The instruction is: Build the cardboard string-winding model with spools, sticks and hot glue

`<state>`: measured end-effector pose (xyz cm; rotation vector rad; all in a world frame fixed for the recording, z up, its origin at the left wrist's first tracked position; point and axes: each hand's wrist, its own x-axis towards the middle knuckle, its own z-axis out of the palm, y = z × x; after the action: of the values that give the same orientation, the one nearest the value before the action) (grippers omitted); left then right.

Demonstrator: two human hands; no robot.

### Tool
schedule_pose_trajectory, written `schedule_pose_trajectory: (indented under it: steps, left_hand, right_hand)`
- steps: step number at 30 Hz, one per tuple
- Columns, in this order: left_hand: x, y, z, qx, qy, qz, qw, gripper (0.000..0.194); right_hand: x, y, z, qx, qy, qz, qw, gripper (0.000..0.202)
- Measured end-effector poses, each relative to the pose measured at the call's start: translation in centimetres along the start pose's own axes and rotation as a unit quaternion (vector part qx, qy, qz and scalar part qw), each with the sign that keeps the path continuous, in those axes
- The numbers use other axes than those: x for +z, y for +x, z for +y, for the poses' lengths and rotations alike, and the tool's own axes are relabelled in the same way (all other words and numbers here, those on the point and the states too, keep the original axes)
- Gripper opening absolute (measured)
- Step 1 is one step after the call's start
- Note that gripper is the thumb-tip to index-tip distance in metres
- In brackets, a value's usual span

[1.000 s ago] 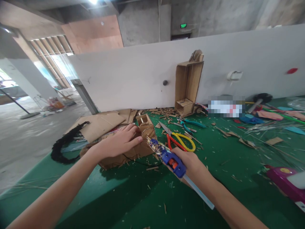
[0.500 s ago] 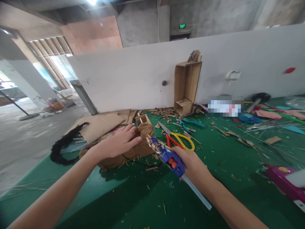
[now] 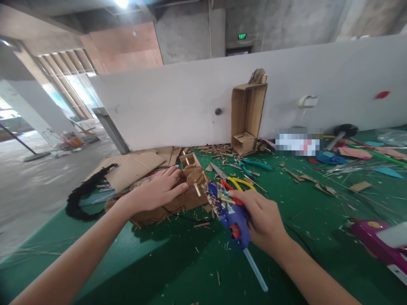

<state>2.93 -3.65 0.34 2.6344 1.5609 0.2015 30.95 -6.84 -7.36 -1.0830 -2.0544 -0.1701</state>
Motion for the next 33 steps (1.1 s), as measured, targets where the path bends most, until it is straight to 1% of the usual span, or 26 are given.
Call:
schedule_pose_trajectory:
  steps: [2, 3, 4, 7, 10, 13, 16, 20, 23, 27, 30, 33]
  left_hand:
    - [0.0, 0.0, 0.0, -0.001, -0.002, 0.003, 1.0, 0.056]
    - [0.0, 0.0, 0.0, -0.003, -0.002, 0.003, 1.0, 0.056]
    - [0.0, 0.0, 0.0, -0.005, -0.002, 0.004, 1.0, 0.056]
    - [-0.1, 0.0, 0.1, -0.01, -0.003, 0.002, 1.0, 0.055]
    - [-0.1, 0.0, 0.1, -0.01, -0.006, -0.001, 1.0, 0.055]
    - [0.0, -0.1, 0.0, -0.007, -0.004, 0.001, 1.0, 0.056]
    - [0.2, -0.1, -0.1, -0.004, 0.0, 0.006, 1.0, 0.057]
    - [0.2, -0.1, -0.1, 0.002, 0.002, 0.008, 1.0, 0.058]
    - [0.1, -0.1, -0.1, -0.002, -0.001, 0.003, 1.0, 0.059]
    - [0.1, -0.1, 0.0, -0.002, -0.005, 0.01, 1.0, 0.059]
    - [0.2, -0.1, 0.0, -0.002, -0.004, 0.013, 1.0, 0.059]
    - [0.1, -0.1, 0.1, -0.005, 0.001, 0.009, 1.0, 0.058]
  right_hand:
    - [-0.6, 0.6, 0.6, -0.017, -0.051, 0.039, 0.998, 0.035]
    - [-0.9, 0.9, 1.0, -0.007, -0.094, 0.05, 0.994, 0.038]
    - [-1.0, 1.2, 1.4, 0.023, -0.137, 0.051, 0.989, 0.042]
    - [-0.8, 1.5, 3.4, 0.132, -0.22, 0.013, 0.966, 0.049]
    - [-0.3, 1.2, 5.4, 0.177, -0.279, -0.048, 0.943, 0.043]
    - [-0.4, 0.8, 6.7, 0.216, -0.311, -0.073, 0.923, 0.039]
    - [-0.8, 0.7, 7.1, 0.231, -0.339, -0.069, 0.91, 0.036]
    - [-0.7, 0.7, 7.1, 0.212, -0.393, -0.073, 0.892, 0.038]
    - [0.2, 0.5, 7.5, 0.198, -0.398, -0.061, 0.894, 0.043]
    - [1.4, 0.0, 8.9, 0.201, -0.373, -0.021, 0.905, 0.053]
    - [1.7, -0.2, 9.7, 0.235, -0.344, -0.006, 0.909, 0.057]
    - [1.5, 0.0, 10.0, 0.292, -0.308, -0.003, 0.905, 0.054]
